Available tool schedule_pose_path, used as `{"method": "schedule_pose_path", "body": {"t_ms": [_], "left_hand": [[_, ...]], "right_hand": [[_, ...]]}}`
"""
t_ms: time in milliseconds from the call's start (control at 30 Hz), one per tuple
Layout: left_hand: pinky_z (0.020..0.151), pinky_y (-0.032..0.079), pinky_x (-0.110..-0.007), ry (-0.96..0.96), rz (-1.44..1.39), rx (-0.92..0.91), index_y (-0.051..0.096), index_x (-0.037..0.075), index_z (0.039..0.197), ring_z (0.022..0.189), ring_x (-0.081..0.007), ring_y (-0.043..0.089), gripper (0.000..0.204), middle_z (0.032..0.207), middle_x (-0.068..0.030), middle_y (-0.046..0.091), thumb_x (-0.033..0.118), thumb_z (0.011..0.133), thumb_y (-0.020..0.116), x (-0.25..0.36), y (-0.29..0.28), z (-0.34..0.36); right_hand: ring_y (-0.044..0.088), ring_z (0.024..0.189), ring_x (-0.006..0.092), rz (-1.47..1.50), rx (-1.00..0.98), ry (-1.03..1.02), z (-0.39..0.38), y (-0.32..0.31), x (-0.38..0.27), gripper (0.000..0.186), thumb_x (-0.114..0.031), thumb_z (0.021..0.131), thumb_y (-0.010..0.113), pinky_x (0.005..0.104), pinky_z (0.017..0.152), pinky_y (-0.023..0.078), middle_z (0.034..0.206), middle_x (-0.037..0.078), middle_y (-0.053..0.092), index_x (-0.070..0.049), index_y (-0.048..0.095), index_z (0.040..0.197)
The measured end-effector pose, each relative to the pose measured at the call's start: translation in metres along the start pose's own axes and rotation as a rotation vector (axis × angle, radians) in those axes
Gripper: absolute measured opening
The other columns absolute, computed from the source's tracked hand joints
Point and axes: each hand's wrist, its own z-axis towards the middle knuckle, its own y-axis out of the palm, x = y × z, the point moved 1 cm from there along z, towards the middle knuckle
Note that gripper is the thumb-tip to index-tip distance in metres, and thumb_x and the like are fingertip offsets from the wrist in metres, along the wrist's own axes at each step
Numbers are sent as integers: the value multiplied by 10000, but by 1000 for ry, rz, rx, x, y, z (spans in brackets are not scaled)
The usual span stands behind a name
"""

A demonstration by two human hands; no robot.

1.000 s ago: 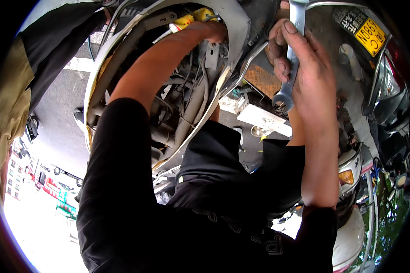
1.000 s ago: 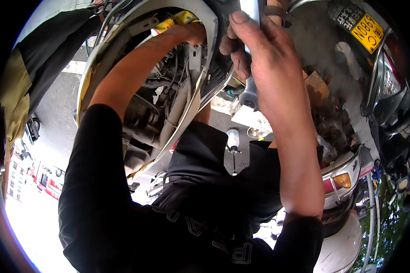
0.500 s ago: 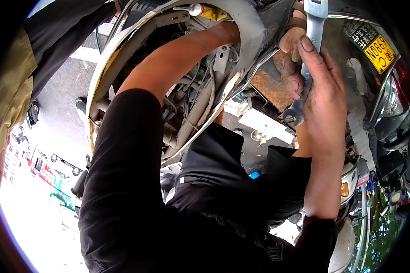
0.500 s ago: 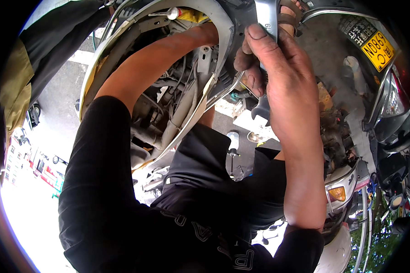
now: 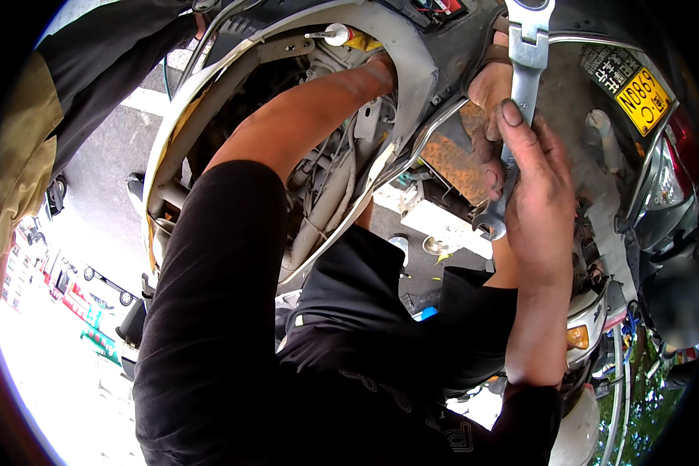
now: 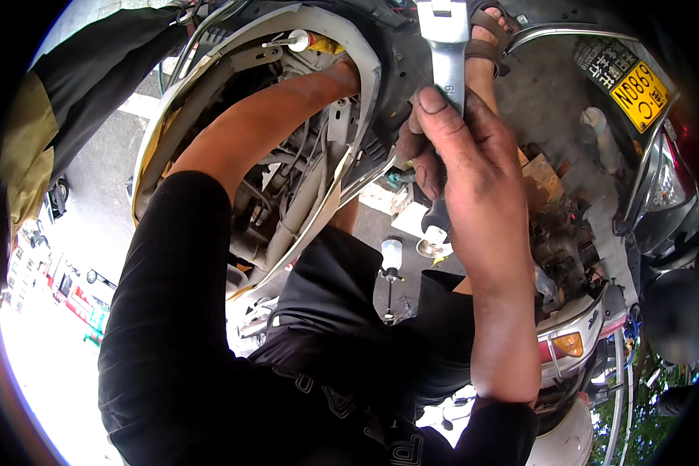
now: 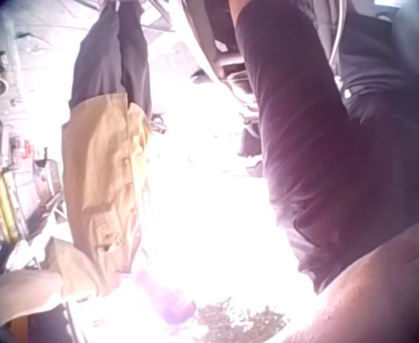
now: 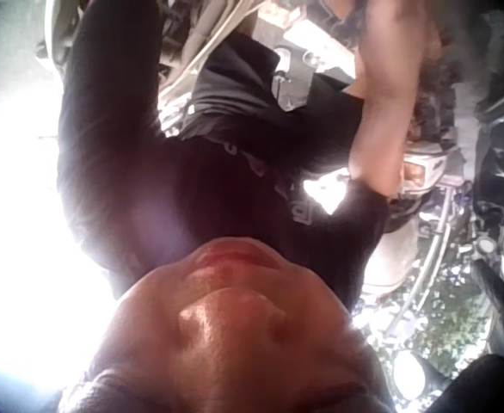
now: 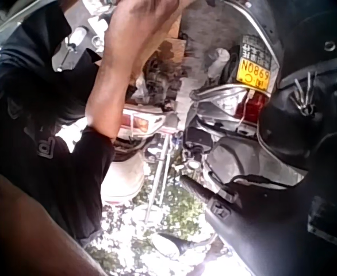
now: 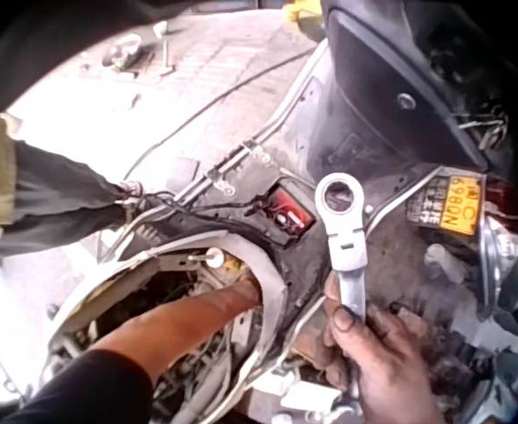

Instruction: The person enters a workshop to retrieve a tool, then uses a wrench and their hands to remove a spark plug from a scooter's engine area.

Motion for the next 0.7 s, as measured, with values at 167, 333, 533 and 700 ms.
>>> {"method": "schedule_pose_path", "body": {"t_ms": [167, 333, 533, 700], "left_hand": [[803, 471, -372, -13, -10, -4, 649, 42, 992, 953, -306, 588, 259, 1045, -148, 623, 149, 776, 554, 2, 0, 5], [805, 471, -373, -18, -38, 2, 649, 42, 991, 954, -307, 588, 260, 1046, -150, 622, 155, 778, 552, 0, 3, 6], [807, 471, -375, 157, -159, 166, 649, 41, 990, 956, -308, 588, 261, 1048, -152, 621, 163, 781, 550, -19, 18, 10], [802, 468, -387, 198, -564, 207, 644, 9, 963, 931, -336, 594, 322, 1020, -162, 627, 278, 823, 536, -5, -5, -83]], "right_hand": [[401, 549, 32, -54, -9, 42, 0, -4, 2, 293, -341, 882, 539, 184, 502, 310, 660, -2, 532, -56, 563, 820], [405, 557, 33, -37, -77, 37, 0, -4, 3, 274, -305, 888, 544, 180, 503, 320, 681, -4, 535, -36, 563, 845], [450, 582, 57, -94, -202, 25, 6, -4, 8, 240, -251, 906, 500, 199, 506, 347, 711, 8, 517, -24, 565, 952], [444, 542, 64, -112, -249, 98, 18, -16, 28, 208, -210, 904, 494, 202, 470, 348, 682, 3, 505, -19, 557, 956]]}}
